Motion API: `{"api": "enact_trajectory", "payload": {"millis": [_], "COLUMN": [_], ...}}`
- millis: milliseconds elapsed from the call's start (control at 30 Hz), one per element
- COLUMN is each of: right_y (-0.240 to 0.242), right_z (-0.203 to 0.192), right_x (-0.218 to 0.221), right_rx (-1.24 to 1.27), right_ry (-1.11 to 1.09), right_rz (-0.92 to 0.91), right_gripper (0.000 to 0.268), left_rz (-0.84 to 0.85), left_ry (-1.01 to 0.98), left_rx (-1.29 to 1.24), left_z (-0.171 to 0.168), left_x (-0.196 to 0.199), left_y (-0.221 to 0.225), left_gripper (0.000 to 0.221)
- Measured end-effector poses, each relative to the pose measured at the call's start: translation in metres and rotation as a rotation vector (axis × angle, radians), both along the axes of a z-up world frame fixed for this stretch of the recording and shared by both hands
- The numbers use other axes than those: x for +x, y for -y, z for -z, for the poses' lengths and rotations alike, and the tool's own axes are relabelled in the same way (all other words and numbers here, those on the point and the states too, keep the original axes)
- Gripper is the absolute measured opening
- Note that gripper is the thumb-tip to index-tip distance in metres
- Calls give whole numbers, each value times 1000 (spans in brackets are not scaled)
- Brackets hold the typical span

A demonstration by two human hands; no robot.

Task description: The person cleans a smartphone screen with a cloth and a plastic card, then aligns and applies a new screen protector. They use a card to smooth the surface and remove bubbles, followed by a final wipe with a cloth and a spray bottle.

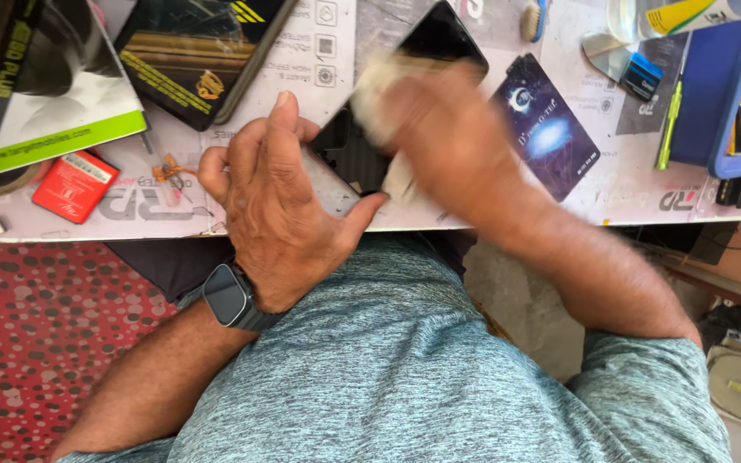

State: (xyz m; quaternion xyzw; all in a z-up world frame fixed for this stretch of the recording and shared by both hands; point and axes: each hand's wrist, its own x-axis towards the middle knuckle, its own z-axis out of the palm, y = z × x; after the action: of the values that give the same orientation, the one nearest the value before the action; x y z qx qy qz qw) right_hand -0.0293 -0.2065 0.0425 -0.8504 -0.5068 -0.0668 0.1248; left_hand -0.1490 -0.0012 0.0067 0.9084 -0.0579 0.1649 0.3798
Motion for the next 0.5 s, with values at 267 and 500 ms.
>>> {"api": "enact_trajectory", "payload": {"millis": [267, 500], "right_y": [-19, -34], "right_z": [-34, -30], "right_x": [-19, -20], "right_rx": [-181, -201], "right_ry": [-345, -315], "right_rz": [-151, -144], "right_gripper": [46, 43], "left_rz": [-44, -72], "left_ry": [16, 24], "left_rx": [-6, -14], "left_z": [0, -1], "left_x": [0, 1], "left_y": [2, 4], "left_gripper": [127, 124]}}
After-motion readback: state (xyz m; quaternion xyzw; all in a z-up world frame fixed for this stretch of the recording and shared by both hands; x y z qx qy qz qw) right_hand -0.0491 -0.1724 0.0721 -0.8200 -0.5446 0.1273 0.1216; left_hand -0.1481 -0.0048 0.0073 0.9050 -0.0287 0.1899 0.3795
